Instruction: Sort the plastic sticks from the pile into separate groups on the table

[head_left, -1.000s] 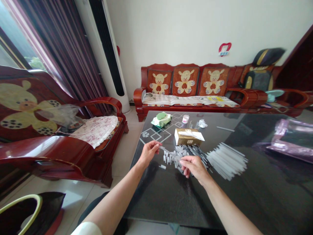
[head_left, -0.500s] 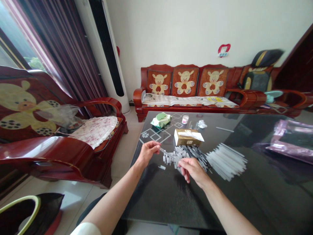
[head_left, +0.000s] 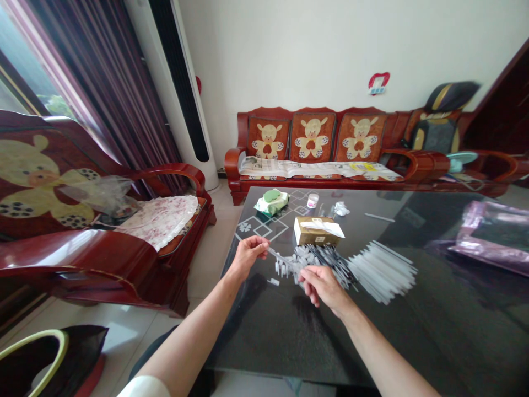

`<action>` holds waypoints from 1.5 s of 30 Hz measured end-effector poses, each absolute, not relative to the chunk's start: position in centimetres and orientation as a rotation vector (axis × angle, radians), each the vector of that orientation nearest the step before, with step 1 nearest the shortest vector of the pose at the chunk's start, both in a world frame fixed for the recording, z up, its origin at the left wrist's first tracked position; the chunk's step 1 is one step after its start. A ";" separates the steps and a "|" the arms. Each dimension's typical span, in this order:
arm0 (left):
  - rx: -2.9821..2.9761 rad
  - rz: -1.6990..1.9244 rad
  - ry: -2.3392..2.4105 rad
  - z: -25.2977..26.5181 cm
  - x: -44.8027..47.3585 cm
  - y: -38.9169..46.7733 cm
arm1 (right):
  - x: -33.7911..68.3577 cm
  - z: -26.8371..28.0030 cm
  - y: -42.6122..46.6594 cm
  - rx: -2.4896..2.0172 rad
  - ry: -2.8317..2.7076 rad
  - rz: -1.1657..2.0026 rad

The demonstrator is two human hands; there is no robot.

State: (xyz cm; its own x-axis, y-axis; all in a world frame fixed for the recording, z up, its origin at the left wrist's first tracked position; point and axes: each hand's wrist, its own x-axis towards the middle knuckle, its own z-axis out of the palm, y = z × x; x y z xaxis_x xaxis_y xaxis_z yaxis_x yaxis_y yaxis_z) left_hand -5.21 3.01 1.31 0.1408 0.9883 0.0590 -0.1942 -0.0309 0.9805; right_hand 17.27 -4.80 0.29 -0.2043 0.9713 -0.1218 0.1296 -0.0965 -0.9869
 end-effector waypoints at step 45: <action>1.060 1.021 0.919 0.3 -2.8 0.1 | 15.5 1.0 -5.7 -1.424 -1.862 0.665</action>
